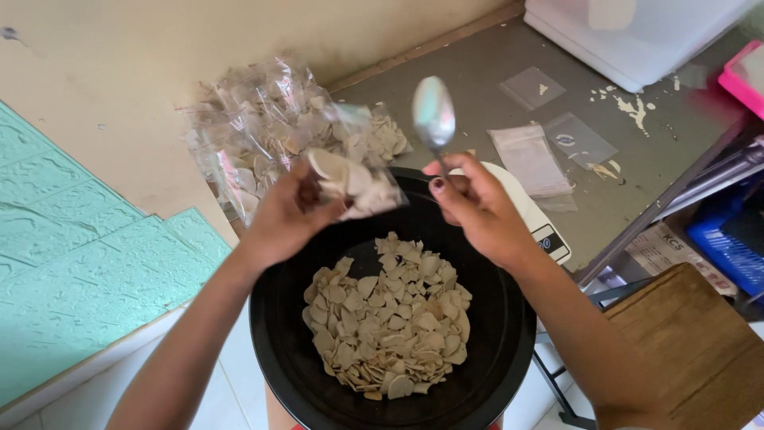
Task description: Filling small plastic bags with food chips from a large bowl using a spoon and hands.
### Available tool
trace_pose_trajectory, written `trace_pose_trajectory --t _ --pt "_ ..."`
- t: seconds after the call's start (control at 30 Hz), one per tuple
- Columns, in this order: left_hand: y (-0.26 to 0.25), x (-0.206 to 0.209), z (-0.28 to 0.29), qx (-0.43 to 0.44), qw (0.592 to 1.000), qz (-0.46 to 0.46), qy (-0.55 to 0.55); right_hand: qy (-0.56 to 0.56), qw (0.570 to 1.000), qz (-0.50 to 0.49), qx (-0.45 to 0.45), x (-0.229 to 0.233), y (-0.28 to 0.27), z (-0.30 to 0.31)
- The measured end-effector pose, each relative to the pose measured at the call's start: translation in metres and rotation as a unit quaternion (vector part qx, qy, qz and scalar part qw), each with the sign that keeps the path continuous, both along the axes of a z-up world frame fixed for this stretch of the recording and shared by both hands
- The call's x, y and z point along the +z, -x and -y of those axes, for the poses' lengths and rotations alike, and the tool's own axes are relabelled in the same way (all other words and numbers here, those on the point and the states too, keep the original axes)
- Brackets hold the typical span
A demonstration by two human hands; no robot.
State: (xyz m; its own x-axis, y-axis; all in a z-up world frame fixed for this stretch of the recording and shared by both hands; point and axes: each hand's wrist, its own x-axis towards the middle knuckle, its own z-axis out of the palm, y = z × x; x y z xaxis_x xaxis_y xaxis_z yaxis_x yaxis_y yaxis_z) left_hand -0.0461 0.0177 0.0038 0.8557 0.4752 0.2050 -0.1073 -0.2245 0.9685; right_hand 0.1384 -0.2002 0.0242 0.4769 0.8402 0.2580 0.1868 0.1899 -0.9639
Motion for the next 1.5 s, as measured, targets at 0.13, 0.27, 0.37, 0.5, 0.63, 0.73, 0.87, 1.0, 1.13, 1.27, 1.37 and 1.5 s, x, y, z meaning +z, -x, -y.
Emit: trace_pose_trajectory --t 0.13,0.27,0.37,0.5,0.63,0.73,0.87,1.0,1.13,1.27,1.37,1.5 --pt "-0.015 0.018 -0.027 0.031 0.997 0.048 0.046 -0.024 0.999 -0.015 -0.035 0.002 -0.001 0.026" --pt "-0.046 0.013 -0.071 0.097 0.995 -0.004 0.007 0.043 0.985 0.1 -0.133 -0.012 0.002 0.048" --pt "-0.076 -0.003 -0.096 0.148 0.985 -0.073 -0.047 0.085 0.974 0.143 -0.156 -0.02 0.014 0.056" --pt "-0.125 -0.052 -0.135 0.201 0.954 -0.178 -0.135 0.106 0.962 0.189 -0.169 -0.03 0.019 0.061" --pt "-0.146 -0.069 -0.137 0.18 0.96 -0.185 -0.105 0.101 0.961 0.198 -0.165 -0.029 0.018 0.059" --pt "-0.154 -0.084 -0.148 0.17 0.945 -0.239 -0.146 0.113 0.961 0.206 -0.146 -0.03 0.016 0.059" --pt "-0.181 -0.146 -0.183 0.147 0.92 -0.287 -0.223 0.12 0.959 0.209 -0.145 -0.031 0.017 0.059" --pt "-0.174 -0.136 -0.172 0.144 0.889 -0.288 -0.326 0.119 0.964 0.193 -0.14 -0.03 0.016 0.058" --pt "-0.136 -0.063 -0.106 0.156 0.922 -0.246 -0.253 0.119 0.962 0.199 -0.143 -0.032 0.017 0.058" --pt "-0.125 -0.049 -0.092 0.15 0.925 -0.223 -0.269 0.119 0.961 0.208 -0.14 -0.031 0.018 0.058" --pt "-0.126 -0.051 -0.095 0.151 0.919 -0.233 -0.279 0.116 0.962 0.206 -0.138 -0.032 0.018 0.058" --pt "-0.112 -0.033 -0.088 0.163 0.916 -0.231 -0.284 0.103 0.965 0.195 -0.144 -0.033 0.019 0.059"
